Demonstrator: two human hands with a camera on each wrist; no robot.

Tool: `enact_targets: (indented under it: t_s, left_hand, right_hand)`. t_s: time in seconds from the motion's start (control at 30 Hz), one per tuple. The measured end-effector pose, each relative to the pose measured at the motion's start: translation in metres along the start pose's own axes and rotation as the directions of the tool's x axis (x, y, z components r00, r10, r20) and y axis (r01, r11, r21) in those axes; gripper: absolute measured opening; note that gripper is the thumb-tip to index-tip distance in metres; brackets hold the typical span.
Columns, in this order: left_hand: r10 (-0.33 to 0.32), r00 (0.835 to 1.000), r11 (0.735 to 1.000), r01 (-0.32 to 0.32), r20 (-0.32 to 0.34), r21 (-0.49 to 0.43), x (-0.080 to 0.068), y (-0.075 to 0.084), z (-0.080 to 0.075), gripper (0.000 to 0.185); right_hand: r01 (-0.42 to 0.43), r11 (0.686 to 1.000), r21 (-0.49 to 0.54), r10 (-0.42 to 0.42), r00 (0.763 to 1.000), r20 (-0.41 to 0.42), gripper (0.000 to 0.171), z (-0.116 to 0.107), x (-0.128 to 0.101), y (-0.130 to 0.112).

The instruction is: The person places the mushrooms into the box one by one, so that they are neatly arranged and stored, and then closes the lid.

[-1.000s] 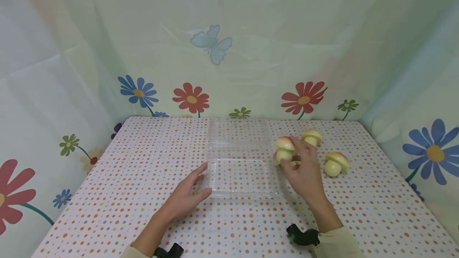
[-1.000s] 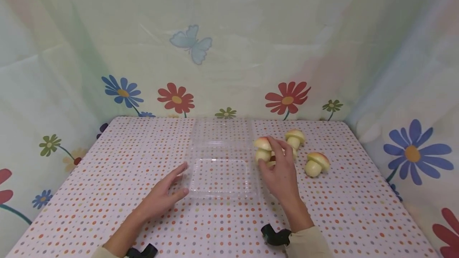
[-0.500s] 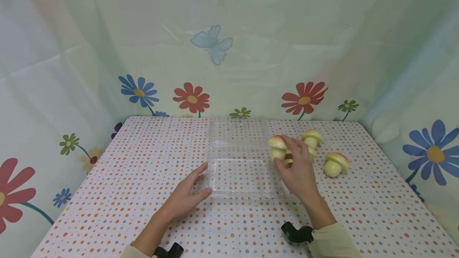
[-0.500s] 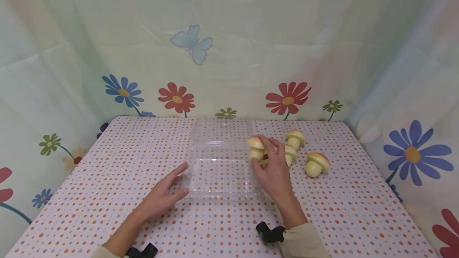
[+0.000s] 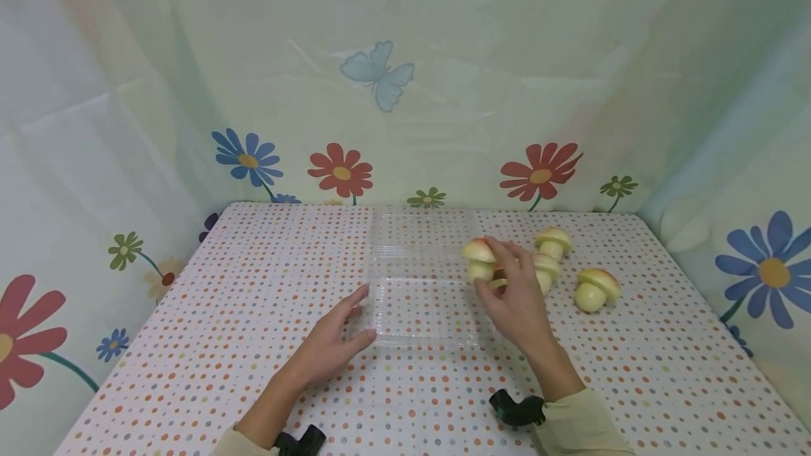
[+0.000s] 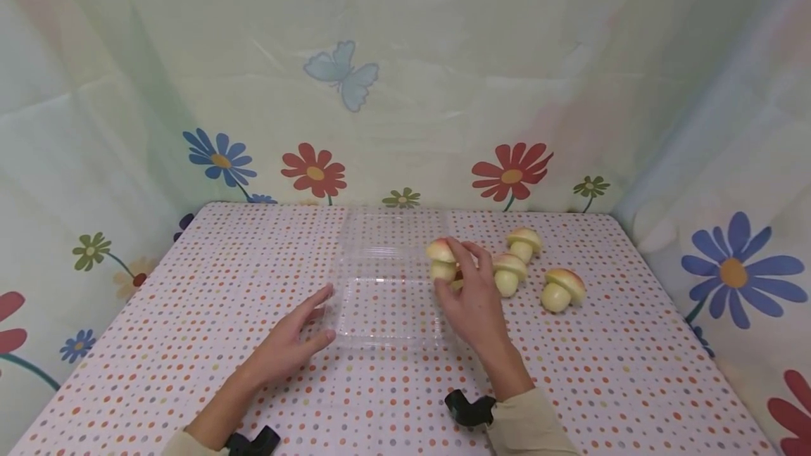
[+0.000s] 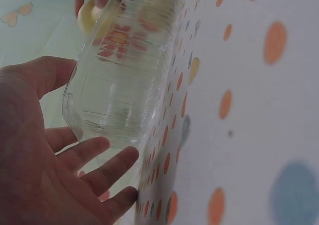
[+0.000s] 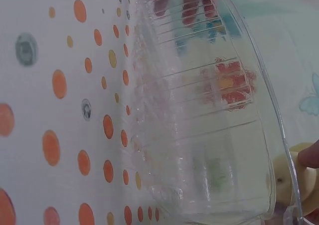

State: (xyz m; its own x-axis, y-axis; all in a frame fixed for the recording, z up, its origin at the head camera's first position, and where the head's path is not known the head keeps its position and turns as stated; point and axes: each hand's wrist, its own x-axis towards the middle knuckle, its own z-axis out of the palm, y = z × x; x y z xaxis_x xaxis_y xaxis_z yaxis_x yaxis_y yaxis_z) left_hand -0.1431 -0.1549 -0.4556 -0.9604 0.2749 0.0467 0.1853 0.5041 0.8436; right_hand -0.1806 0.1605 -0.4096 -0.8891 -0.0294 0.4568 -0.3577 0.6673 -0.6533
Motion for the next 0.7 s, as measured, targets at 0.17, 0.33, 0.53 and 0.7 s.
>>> enact_targets:
  t_s: [0.17,0.33,0.53,0.7]
  left_hand:
    - [0.008,1.000,1.000,-0.008,-0.007,-0.008,0.000,0.000,-0.001,0.076]
    - [0.011,1.000,1.000,-0.011,0.013,-0.015,0.001,0.000,-0.002,0.077]
    - [0.008,1.000,1.000,-0.008,0.026,-0.019,0.001,-0.001,-0.002,0.077]
    - [0.011,1.000,1.000,-0.011,0.025,-0.025,0.000,0.000,-0.001,0.077]
  right_hand:
    - [0.019,1.000,0.018,-0.019,1.000,0.009,0.067,0.004,0.003,-0.004]
    - [0.031,0.999,0.030,-0.032,0.999,0.009,0.066,0.006,0.003,-0.006]
    - [0.037,0.998,0.052,-0.038,0.999,0.035,0.067,0.011,0.003,-0.008]
    - [0.055,0.998,0.033,-0.056,0.997,0.045,0.067,0.015,0.004,-0.011]
